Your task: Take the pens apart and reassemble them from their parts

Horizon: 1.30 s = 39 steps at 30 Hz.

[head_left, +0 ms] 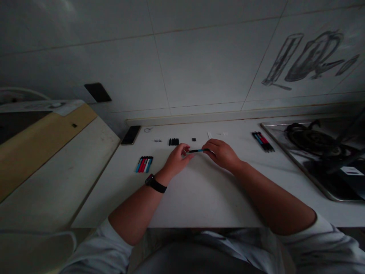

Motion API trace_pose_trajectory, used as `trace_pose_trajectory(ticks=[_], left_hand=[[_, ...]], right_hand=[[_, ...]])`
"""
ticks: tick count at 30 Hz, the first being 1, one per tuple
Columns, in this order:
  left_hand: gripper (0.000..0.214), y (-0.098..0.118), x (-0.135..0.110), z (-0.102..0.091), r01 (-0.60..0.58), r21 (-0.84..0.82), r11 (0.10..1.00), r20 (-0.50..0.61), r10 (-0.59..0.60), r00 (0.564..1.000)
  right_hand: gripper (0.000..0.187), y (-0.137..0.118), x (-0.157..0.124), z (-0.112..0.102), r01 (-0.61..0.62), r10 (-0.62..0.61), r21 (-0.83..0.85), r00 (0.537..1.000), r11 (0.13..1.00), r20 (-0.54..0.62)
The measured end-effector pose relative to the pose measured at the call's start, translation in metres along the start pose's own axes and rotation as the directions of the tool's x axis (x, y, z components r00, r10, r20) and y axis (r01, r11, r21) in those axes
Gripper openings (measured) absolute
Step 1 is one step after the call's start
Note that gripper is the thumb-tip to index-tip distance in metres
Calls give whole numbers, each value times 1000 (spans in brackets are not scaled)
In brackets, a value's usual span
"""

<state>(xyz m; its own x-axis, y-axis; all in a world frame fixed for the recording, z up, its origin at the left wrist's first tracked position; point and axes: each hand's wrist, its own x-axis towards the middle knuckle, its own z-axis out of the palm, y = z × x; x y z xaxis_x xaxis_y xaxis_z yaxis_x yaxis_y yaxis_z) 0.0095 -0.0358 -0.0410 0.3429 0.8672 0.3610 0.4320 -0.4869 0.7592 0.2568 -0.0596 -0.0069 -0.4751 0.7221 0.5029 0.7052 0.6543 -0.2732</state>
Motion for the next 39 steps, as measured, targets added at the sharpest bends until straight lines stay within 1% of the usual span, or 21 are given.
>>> trace_pose_trajectory(ticks=[2,4,5,6,9,11,12,15,17,18,21,23,26,29,33,35,38,39], left_hand=[[15,2,1,-2,2,26,1000,19,-3,1000],[28,3,1,-3,9,65,998,64,-14,998],[31,3,1,-3,17,81,997,83,-24,996],[29,2,2,-3,22,89,996,91,-31,995],[7,1,1,-2,3,62,998,55,-6,998],[21,2,0,-1,-11,29,1000,19,11,1000],[23,2,0,-2,-12,14,1000,18,11,1000],[16,5,1,-3,-2,-13,1000,57,3,998],[23,5,1,-4,-4,-10,1000,78,5,997],[21,5,1,-4,-13,-10,1000,73,14,997],[6,5,1,-3,-57,-34,998,19,58,998],[11,5,1,-3,-71,-66,995,-14,70,997],[15,7,0,-3,-57,-106,993,-24,55,998],[14,8,0,-4,-49,-93,994,-14,48,999],[10,8,1,-4,-56,-74,996,-37,54,998],[18,8,1,-4,-52,-88,995,-44,48,998],[18,7,0,-5,-11,-124,992,-9,10,1000],[25,7,0,-5,10,-129,992,12,-8,1000]], right_hand=[[20,-1,0,-1,7,-7,-8,1000,1000,6],[19,-1,0,-1,15,-15,-9,1000,1000,13],[19,-1,0,-1,18,-18,-7,1000,1000,17],[19,-1,0,-1,20,-20,-5,1000,1000,20],[17,0,-1,1,0,0,7,1000,1000,9],[16,2,-2,2,-31,32,40,999,999,-17],[18,3,-2,3,-53,55,66,998,996,-33],[26,4,-4,5,-115,129,163,989,980,-73],[31,5,-5,5,-139,163,225,982,964,-92],[33,5,-5,5,-146,176,251,979,957,-102],[38,5,-4,3,-158,210,307,967,938,-142],[39,5,-3,1,-160,224,330,960,930,-166],[38,4,-2,-1,-157,229,345,957,925,-180],[38,3,-2,-1,-152,227,350,957,924,-182],[37,4,-2,1,-144,215,347,961,927,-175],[35,4,-3,1,-147,215,339,962,929,-171],[34,4,-2,1,-158,222,335,961,929,-162],[34,4,-2,0,-159,222,336,962,928,-158]])
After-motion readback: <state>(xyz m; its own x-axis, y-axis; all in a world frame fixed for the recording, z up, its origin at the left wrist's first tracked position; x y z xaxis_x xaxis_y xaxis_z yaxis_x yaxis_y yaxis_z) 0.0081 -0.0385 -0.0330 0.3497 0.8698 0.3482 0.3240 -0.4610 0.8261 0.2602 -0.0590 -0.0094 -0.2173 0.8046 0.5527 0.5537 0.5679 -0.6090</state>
